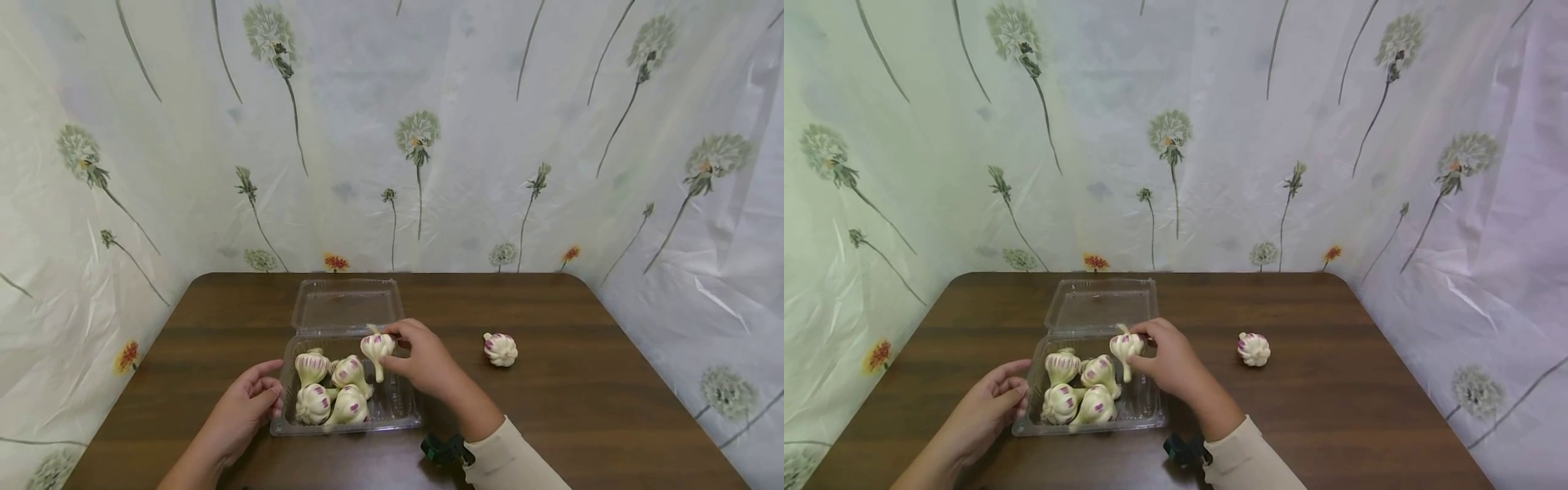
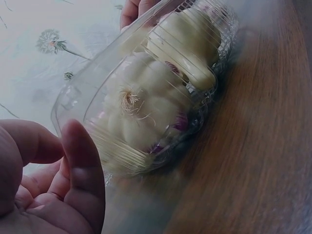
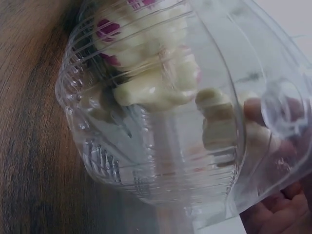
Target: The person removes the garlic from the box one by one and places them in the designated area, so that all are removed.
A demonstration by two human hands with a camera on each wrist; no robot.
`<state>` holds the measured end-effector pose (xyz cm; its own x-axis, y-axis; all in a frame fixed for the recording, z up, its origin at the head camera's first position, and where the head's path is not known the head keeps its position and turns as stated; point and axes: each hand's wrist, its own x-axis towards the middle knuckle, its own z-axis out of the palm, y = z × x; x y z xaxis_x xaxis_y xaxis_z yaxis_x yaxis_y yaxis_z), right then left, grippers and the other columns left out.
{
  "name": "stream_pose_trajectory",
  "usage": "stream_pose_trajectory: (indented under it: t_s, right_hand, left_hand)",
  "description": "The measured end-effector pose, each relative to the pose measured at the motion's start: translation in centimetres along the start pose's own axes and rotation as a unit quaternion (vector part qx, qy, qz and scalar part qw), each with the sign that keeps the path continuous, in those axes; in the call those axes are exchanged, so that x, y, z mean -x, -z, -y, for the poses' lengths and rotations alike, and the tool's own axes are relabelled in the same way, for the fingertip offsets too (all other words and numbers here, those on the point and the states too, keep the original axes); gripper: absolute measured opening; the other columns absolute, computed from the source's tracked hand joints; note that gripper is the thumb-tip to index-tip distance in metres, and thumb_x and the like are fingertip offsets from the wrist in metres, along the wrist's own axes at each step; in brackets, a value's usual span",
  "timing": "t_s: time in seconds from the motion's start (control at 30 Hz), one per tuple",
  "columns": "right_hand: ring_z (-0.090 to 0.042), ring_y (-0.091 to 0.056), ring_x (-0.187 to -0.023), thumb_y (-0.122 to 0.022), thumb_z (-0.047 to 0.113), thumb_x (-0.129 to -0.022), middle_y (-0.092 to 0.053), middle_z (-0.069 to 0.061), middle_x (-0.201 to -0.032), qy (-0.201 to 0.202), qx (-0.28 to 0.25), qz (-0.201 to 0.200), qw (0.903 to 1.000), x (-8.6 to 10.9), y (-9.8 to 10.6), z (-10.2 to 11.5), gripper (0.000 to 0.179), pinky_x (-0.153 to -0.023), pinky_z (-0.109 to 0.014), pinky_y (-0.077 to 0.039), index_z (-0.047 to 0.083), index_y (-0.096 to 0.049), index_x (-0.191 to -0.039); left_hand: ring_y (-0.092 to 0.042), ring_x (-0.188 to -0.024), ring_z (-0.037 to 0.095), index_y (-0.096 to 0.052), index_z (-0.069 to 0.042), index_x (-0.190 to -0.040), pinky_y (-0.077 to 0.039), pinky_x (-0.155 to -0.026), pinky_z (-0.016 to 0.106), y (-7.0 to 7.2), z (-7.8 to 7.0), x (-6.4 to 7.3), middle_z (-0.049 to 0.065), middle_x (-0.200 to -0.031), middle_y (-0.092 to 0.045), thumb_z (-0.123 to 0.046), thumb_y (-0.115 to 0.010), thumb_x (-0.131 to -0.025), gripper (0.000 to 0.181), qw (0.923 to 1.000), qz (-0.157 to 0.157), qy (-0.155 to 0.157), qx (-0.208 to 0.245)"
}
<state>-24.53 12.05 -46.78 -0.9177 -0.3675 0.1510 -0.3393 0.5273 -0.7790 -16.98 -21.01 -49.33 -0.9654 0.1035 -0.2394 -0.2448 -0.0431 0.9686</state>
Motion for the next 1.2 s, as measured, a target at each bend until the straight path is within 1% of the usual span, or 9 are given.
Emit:
stream_pose_trajectory:
  t_s: [0.17, 0.33, 0.47, 0.57, 0.7, 0.97, 1.2]
  right_hand:
    - [-0.022, -0.062, -0.12, -0.083, 0.017, -0.091, -0.06, -0.002, -0.129, -0.002, -0.04, -0.02, 0.999, 0.3, -0.2, -0.5, 0.041, -0.106, -0.038, -0.055, 0.012, -0.069, -0.13]
    - [-0.021, -0.062, -0.122, -0.082, 0.015, -0.091, -0.06, -0.002, -0.127, -0.005, -0.072, -0.047, 0.9963, 0.2, 0.0, -0.8, 0.039, -0.107, -0.038, -0.054, 0.013, -0.069, -0.128]
    - [-0.021, -0.062, -0.125, -0.082, 0.016, -0.092, -0.059, -0.001, -0.129, -0.014, -0.084, -0.049, 0.9952, 0.2, 0.2, -0.8, 0.04, -0.109, -0.038, -0.053, 0.014, -0.069, -0.129]
    - [-0.023, -0.062, -0.127, -0.082, 0.015, -0.092, -0.059, -0.004, -0.13, -0.016, -0.093, -0.053, 0.9941, 0.2, 0.4, -0.8, 0.041, -0.11, -0.039, -0.053, 0.012, -0.068, -0.13]
    - [-0.026, -0.062, -0.127, -0.082, 0.014, -0.092, -0.059, -0.008, -0.13, -0.016, -0.098, -0.063, 0.9931, 0.1, 0.6, -0.9, 0.042, -0.11, -0.04, -0.052, 0.009, -0.068, -0.131]
    - [-0.026, -0.062, -0.127, -0.083, 0.013, -0.091, -0.06, -0.008, -0.129, -0.018, -0.09, -0.078, 0.9927, 0.3, 1.2, -1.1, 0.043, -0.111, -0.039, -0.052, 0.009, -0.068, -0.131]
    - [-0.027, -0.061, -0.128, -0.083, 0.015, -0.091, -0.059, -0.009, -0.131, -0.028, -0.08, -0.091, 0.9922, 0.6, 1.8, -1.6, 0.044, -0.111, -0.041, -0.052, 0.008, -0.067, -0.131]
  left_hand:
    - [-0.058, -0.085, 0.016, -0.038, -0.004, -0.155, -0.057, -0.071, 0.026, 0.0, 0.0, 0.2, 0.005, -0.102, -0.059, 0.001, -0.05, -0.107, 0.05, 0.9999, -0.002, 0.009, -0.005]
    - [-0.058, -0.085, 0.016, -0.039, -0.004, -0.155, -0.057, -0.071, 0.025, -0.1, 0.0, 0.2, 0.006, -0.103, -0.058, 0.001, -0.05, -0.107, 0.05, 1.0, -0.002, 0.006, -0.002]
    - [-0.058, -0.085, 0.016, -0.039, -0.004, -0.155, -0.057, -0.071, 0.025, -0.1, 0.0, 0.2, 0.006, -0.103, -0.058, 0.001, -0.05, -0.107, 0.05, 1.0, -0.004, 0.005, -0.003]
    - [-0.058, -0.085, 0.016, -0.039, -0.004, -0.155, -0.058, -0.071, 0.025, -0.1, 0.0, 0.2, 0.006, -0.104, -0.058, 0.0, -0.051, -0.107, 0.049, 0.9999, -0.006, 0.006, -0.006]
    - [-0.059, -0.085, 0.016, -0.039, -0.005, -0.155, -0.058, -0.071, 0.025, -0.1, -0.1, 0.2, 0.006, -0.103, -0.058, 0.0, -0.051, -0.107, 0.049, 0.9999, -0.007, 0.007, -0.004]
    - [-0.058, -0.085, 0.016, -0.04, -0.005, -0.155, -0.058, -0.071, 0.025, -0.2, -0.3, 0.2, 0.006, -0.103, -0.058, 0.0, -0.051, -0.108, 0.049, 0.9999, -0.007, 0.006, -0.005]
    - [-0.058, -0.085, 0.015, -0.039, -0.004, -0.155, -0.057, -0.071, 0.025, -0.2, -0.4, 0.2, 0.006, -0.103, -0.058, 0.0, -0.051, -0.107, 0.049, 1.0, -0.004, 0.002, -0.005]
